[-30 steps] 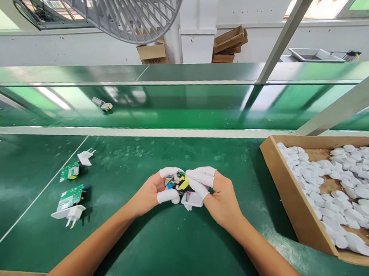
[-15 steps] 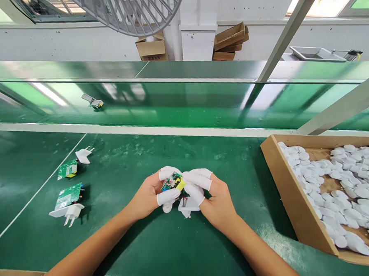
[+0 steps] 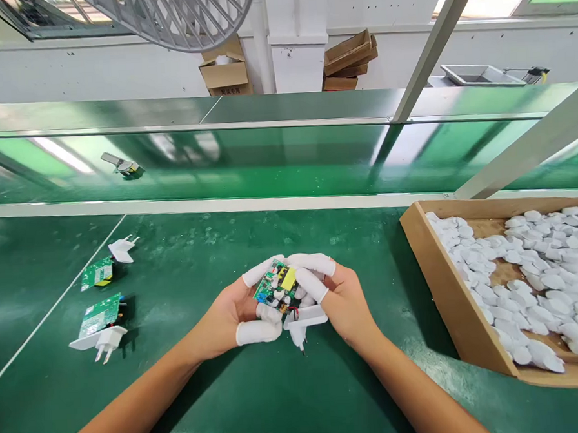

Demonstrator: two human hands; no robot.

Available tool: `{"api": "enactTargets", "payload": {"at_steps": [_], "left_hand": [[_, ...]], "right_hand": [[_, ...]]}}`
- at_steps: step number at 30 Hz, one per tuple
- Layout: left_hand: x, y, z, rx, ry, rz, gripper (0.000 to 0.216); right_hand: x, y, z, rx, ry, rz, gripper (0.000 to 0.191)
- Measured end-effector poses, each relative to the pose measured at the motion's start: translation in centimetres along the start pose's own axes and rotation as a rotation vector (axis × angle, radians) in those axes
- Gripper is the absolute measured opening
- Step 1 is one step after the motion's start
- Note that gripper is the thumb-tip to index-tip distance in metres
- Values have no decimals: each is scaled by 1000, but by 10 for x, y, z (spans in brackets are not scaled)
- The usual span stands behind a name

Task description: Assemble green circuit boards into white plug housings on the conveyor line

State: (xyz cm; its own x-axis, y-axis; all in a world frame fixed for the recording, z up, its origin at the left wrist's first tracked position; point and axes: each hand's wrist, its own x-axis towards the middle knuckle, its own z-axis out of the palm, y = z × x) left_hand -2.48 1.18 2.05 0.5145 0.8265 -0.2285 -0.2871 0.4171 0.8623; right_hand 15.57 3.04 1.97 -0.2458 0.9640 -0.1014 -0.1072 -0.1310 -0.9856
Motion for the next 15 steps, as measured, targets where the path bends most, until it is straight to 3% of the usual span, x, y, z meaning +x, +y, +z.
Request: {"api": "enactTargets", "payload": {"at_steps": [2, 8, 12, 15], "left_hand": [[-1, 0, 1, 32, -2, 12, 82], [1, -1, -2, 130, -24, 155, 67], [3, 2, -11, 185, 85, 309, 59], [6, 3, -19, 122, 153, 342, 58]], "right_hand": [[0, -2, 2, 92, -19, 36, 32], [-1, -6, 2, 151, -224, 121, 20], [-2, -13, -6, -117, -288, -76, 24], [-4, -12, -8, -341, -340, -187, 34]]}}
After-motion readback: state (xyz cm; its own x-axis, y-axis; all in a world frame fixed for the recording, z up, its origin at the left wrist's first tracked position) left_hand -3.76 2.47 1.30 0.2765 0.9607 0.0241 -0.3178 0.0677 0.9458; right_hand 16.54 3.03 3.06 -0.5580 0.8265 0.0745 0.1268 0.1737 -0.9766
